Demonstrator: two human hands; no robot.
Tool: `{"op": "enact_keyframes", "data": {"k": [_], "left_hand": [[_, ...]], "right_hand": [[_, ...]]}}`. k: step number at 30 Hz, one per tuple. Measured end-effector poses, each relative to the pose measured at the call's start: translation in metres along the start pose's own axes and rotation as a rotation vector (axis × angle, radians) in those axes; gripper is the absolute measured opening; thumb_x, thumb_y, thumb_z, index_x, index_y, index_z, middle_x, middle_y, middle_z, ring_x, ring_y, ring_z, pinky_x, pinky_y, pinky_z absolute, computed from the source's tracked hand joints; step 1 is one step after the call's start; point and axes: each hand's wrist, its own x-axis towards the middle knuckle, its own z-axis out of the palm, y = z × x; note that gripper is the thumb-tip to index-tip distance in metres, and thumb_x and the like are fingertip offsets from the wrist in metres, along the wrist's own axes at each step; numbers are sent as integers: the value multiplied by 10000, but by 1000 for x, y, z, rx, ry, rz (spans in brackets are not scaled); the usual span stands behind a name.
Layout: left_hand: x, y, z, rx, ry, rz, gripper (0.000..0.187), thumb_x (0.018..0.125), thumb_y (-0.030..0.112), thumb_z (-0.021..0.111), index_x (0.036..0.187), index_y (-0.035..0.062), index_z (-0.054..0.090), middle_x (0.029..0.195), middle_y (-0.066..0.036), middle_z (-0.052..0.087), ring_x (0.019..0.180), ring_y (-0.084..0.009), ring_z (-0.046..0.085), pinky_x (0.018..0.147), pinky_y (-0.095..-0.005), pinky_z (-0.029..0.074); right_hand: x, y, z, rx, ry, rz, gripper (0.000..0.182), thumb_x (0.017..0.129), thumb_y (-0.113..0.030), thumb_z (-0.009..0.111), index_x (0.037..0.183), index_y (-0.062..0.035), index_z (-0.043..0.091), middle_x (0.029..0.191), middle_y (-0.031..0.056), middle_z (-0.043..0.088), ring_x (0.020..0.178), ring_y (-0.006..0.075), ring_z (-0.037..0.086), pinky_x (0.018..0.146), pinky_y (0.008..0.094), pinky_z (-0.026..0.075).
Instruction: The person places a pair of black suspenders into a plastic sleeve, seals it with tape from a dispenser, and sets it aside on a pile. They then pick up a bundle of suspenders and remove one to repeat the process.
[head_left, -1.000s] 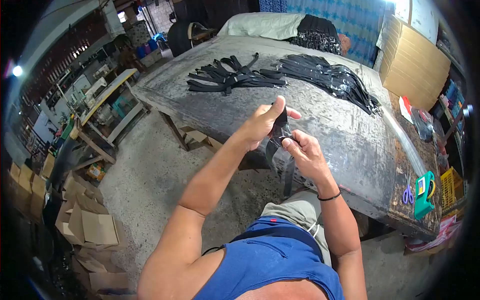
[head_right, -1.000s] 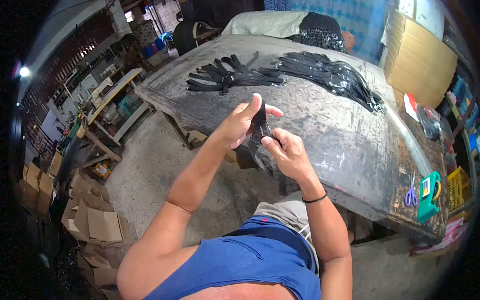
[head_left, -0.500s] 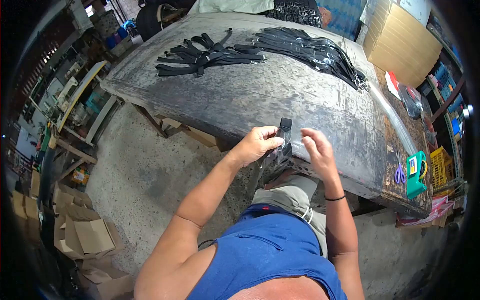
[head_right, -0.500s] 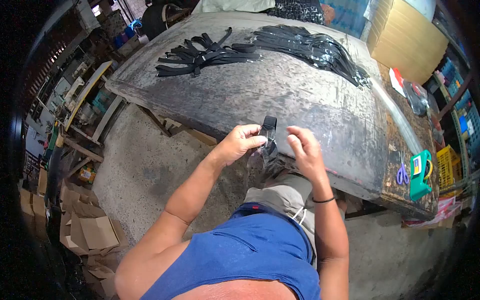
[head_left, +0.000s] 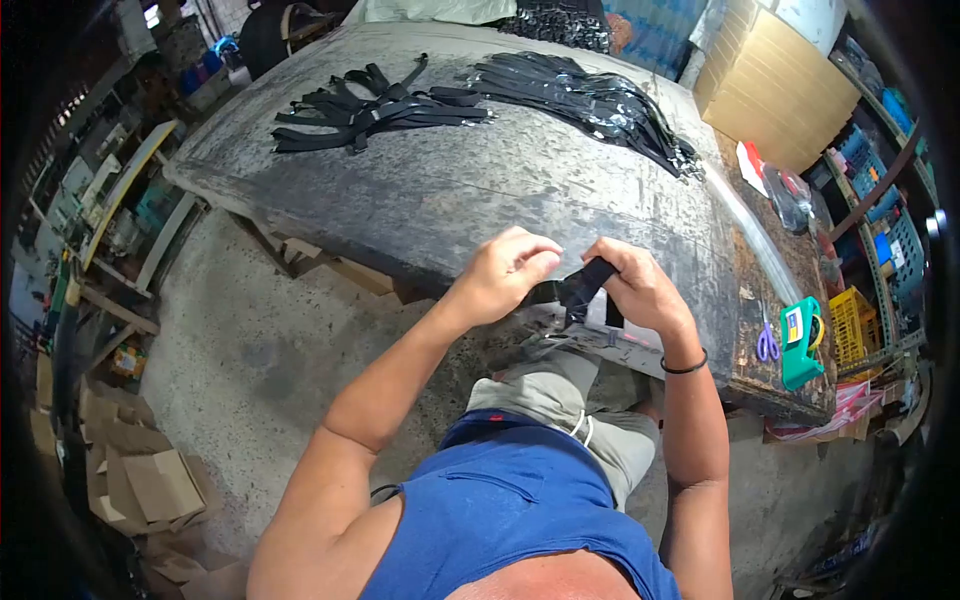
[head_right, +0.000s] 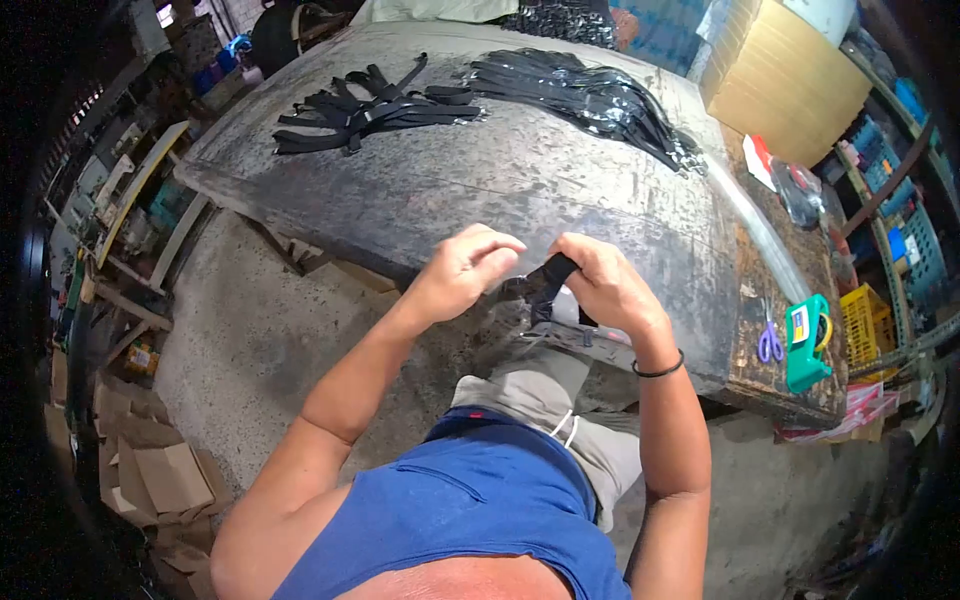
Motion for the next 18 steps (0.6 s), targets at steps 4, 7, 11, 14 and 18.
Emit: {"op": "enact_keyframes", "data": {"k": [4,7,11,14,18], "left_hand": [[-16,83,-9,-31,-103,476,103,882,54,607,920,5,689,841,-87,673,751,-235,638,698,-336,523],[-33,155,-1,-369,-251,806,180,786,69,638,917,-16,728,798,-94,663,667,-212,634,601,-328,529],[-29,194,13,-339,-261,1106,137,900,157,637,1002,93,704,873,-15,631,799,-169,616,640,-274,498],[-21,200,5,-551,-117,1101,88,844,116,674,885,50,715,752,-3,590,644,-142,550,515,-276,422],[-7,189,-2,-589,-346,1269,113,821,103,702,808,-9,710,669,-17,559,550,-147,514,431,-275,382]], "right_hand": [[-23,18,-37,42,125,163,146,835,59,524,962,0,563,758,89,541,715,163,538,661,312,461],[-37,14,-66,93,185,258,133,862,39,478,956,-2,564,802,7,560,724,87,526,645,256,455],[-45,18,-84,188,354,340,147,864,24,449,960,-5,556,759,-13,535,658,88,527,598,248,446],[-41,-15,-92,-5,439,374,153,858,15,438,933,-21,567,718,-12,507,631,77,486,568,238,406],[-50,-9,-112,-100,306,323,179,805,73,468,945,6,559,747,18,531,689,96,501,626,259,422]]}}
